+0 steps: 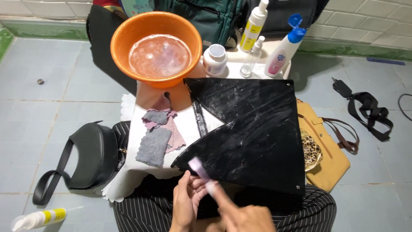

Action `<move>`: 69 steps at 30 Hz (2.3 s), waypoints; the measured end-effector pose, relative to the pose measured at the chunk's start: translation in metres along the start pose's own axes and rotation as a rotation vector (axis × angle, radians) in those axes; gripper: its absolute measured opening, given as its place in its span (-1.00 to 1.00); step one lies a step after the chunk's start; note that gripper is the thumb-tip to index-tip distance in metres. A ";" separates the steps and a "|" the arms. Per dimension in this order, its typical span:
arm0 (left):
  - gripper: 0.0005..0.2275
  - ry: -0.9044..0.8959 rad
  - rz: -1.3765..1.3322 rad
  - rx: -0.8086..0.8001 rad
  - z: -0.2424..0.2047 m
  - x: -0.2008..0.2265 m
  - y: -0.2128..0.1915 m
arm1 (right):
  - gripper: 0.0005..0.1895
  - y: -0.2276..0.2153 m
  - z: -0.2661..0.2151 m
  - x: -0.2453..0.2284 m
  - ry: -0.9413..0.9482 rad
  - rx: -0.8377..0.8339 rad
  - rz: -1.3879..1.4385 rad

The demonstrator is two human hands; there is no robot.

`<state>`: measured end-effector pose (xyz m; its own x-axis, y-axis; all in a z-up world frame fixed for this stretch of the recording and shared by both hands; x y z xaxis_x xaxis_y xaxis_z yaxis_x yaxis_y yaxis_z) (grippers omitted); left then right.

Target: Cleaning and polishing a black leather bag using a toothbrush and cleaning cream.

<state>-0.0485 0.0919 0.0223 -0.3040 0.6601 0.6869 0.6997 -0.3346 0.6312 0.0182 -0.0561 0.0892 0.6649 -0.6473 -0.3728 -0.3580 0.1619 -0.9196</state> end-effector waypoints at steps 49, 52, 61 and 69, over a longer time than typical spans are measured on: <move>-0.56 -0.117 -0.143 -0.112 -0.015 -0.042 0.054 | -0.37 -0.033 -0.025 0.062 0.671 0.167 -0.079; -0.40 -0.222 -0.036 -0.117 -0.021 -0.035 0.073 | -0.38 -0.015 -0.033 0.051 0.228 0.063 0.176; -0.41 -0.253 -0.051 -0.040 -0.024 -0.040 0.080 | -0.33 -0.023 -0.045 0.062 0.254 0.067 0.190; -0.39 -0.307 0.033 -0.057 -0.031 -0.038 0.098 | -0.39 0.013 -0.063 0.069 0.253 0.162 0.198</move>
<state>0.0114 0.0128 0.0693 -0.0659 0.8175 0.5721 0.6659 -0.3910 0.6354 0.0180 -0.1450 0.0594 0.4026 -0.7518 -0.5222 -0.3415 0.4059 -0.8477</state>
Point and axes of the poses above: each hand's wrist, its own z-axis towards the middle knuckle, its own y-axis out of the palm, x = y × z, the point moved 3 cm from there along z, towards the middle knuckle, and after that the axes turned 13 degrees about y, right-handed, at the moved point
